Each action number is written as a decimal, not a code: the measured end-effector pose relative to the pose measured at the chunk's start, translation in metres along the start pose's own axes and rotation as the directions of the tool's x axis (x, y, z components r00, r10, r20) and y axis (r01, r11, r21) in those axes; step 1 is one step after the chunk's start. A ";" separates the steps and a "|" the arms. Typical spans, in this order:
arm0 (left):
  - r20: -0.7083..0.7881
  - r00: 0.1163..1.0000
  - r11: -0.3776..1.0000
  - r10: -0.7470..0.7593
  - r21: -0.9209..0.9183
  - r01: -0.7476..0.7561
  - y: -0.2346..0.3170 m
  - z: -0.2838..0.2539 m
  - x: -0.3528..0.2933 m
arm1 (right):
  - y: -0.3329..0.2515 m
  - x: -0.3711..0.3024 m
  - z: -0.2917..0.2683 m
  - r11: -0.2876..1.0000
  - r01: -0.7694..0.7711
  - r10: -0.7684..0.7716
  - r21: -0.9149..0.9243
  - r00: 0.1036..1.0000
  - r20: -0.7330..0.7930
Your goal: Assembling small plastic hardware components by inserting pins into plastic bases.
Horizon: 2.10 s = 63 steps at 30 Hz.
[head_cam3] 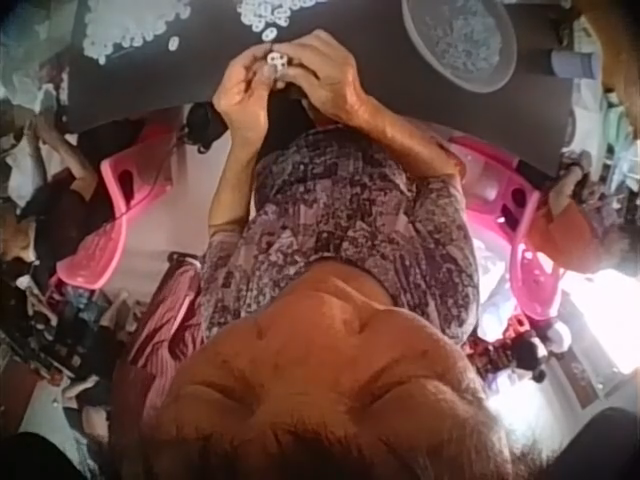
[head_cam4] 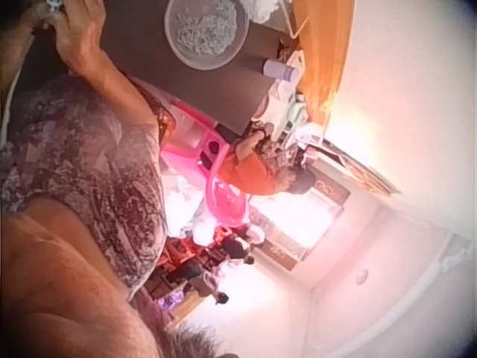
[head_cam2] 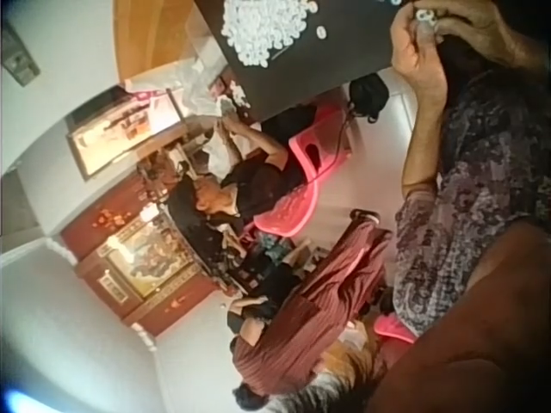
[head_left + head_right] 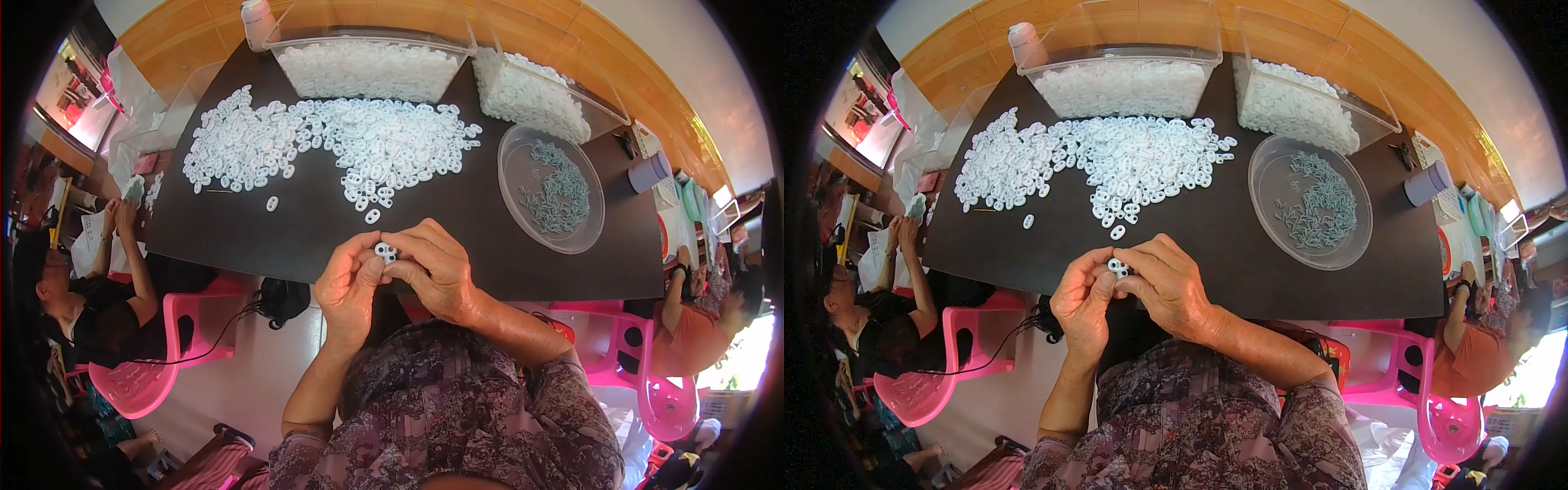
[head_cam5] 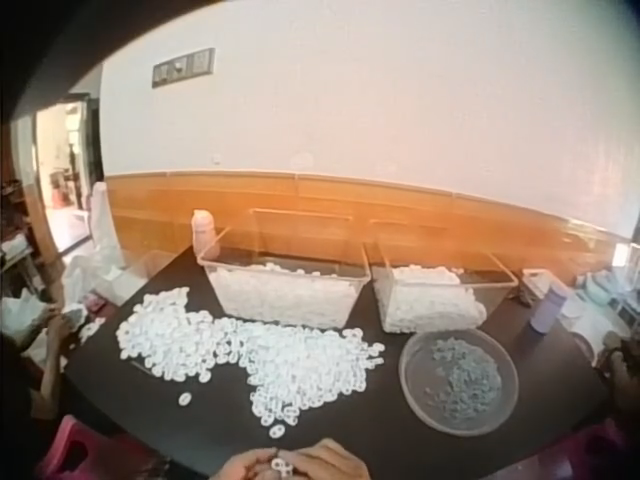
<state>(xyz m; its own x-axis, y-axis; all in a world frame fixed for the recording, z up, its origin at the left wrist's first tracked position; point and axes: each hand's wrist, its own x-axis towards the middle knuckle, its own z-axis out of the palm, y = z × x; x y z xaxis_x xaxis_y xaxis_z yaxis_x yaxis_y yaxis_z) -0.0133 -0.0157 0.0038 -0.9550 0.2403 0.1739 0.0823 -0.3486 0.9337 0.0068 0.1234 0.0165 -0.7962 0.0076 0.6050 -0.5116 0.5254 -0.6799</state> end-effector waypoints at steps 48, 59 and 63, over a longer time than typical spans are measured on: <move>-0.300 0.933 0.979 0.201 0.102 -0.178 -0.019 0.012 -0.025 | -0.009 -0.006 0.020 1.000 0.016 -0.014 0.023 0.997 -0.073; -0.321 0.926 0.974 0.198 0.168 -0.150 -0.010 0.013 -0.025 | -0.008 -0.005 0.018 0.999 0.042 -0.042 0.004 0.997 -0.071; -0.279 0.940 0.967 0.195 0.215 -0.137 -0.008 0.009 -0.025 | -0.008 -0.004 0.016 0.998 0.055 -0.055 -0.006 0.997 -0.059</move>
<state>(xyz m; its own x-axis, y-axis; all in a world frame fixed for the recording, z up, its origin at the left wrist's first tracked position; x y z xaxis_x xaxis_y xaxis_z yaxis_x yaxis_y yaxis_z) 0.0122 -0.0102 -0.0051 -0.9615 -0.0946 0.2581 0.2713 -0.1755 0.9463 0.0091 0.1059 0.0127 -0.7460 0.0289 0.6653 -0.5527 0.5303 -0.6429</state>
